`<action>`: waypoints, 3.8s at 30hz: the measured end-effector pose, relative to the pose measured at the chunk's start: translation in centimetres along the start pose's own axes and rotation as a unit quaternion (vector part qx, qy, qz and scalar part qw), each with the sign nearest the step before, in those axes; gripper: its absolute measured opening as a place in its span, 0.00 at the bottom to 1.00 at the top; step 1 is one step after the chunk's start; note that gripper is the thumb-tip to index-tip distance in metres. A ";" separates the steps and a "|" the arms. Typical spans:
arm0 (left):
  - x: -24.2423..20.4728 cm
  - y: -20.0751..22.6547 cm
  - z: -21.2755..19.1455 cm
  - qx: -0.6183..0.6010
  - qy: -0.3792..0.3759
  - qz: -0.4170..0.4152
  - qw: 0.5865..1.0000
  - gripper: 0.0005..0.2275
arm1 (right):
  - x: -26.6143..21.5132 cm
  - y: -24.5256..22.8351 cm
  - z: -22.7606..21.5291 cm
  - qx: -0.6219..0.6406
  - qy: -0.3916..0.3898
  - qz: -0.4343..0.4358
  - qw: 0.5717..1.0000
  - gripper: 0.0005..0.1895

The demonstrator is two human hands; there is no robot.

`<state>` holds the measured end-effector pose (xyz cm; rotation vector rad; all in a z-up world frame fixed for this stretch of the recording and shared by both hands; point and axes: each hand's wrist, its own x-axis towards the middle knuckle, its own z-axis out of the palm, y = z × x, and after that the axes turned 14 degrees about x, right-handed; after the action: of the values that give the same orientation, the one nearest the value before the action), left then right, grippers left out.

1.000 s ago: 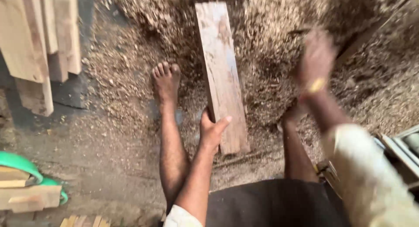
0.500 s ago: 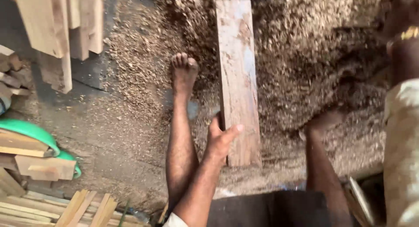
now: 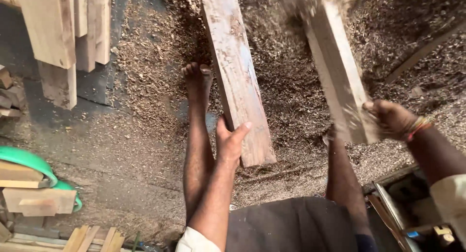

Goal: Organizing and stacking wooden planks on the floor in a workshop.

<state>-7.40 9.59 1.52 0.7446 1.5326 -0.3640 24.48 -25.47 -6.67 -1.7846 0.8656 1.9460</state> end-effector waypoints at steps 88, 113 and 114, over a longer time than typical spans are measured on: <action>1.1 -1.0 -0.9 0.092 0.029 0.115 0.989 0.33 | -4.5 -3.1 9.3 0.035 0.275 -0.219 0.936 0.37; 1.7 -2.6 1.4 0.080 0.065 0.177 0.979 0.31 | 4.1 -12.0 -2.9 -0.185 0.577 -0.243 0.757 0.34; 1.8 -2.4 1.5 0.102 0.069 0.143 0.982 0.32 | 3.0 -12.7 -2.1 -0.293 0.616 -0.361 0.636 0.33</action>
<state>-7.75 7.29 -0.94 1.1559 1.5038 -0.2605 33.77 -17.76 -12.16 -3.1289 -0.3931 0.2335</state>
